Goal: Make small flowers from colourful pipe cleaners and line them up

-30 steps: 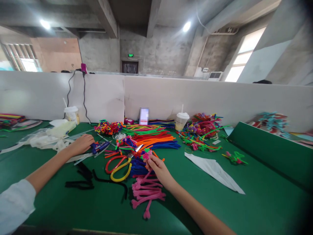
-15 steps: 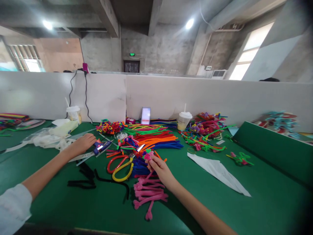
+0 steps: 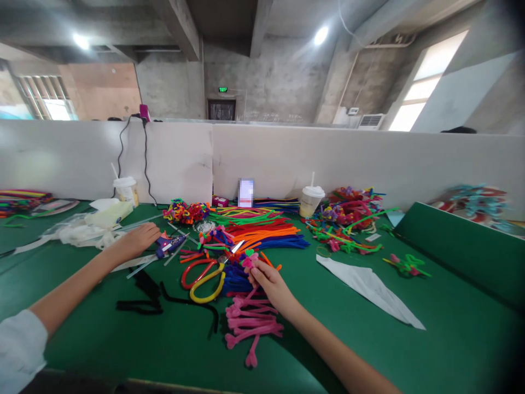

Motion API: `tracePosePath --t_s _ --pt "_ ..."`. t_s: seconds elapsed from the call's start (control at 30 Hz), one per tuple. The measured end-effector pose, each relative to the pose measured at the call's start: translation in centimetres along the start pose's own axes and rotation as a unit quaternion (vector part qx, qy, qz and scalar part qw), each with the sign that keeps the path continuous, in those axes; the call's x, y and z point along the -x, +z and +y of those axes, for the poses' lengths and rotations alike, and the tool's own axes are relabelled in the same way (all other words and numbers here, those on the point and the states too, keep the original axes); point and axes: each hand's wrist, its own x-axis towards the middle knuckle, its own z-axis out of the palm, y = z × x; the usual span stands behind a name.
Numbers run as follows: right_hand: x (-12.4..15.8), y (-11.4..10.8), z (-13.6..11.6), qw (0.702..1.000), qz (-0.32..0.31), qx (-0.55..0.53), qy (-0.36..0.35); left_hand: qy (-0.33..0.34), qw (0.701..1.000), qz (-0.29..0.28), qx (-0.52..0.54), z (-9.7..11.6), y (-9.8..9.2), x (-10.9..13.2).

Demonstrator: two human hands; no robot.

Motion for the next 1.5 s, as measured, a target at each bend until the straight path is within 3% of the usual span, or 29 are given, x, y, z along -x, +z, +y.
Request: tracePosePath --t_s 0.4,1.03,1.23,1.4,1.5 --pt "0.1 0.0 -0.1 1.000 -0.009 0.027 -0.012 0.015 0.999 0.042 0.007 -0.7 -0.6 0.9" --pt "0.2 0.1 -0.4 0.999 -0.012 0.033 -0.009 -0.010 0.999 0.047 0.018 -2.3 -2.7 1.1" --pt "0.1 0.1 -0.2 0.999 -0.017 0.032 -0.010 -0.023 0.999 0.024 0.016 -2.5 -2.9 1.0" --pt "0.4 0.1 -0.3 0.991 -0.011 0.117 -0.059 -0.017 0.999 0.022 0.015 -2.0 -2.8 0.4" --pt "0.8 0.5 -1.7 0.960 -0.045 0.235 -0.146 -0.022 0.999 0.023 0.025 -1.6 -2.9 -0.1"
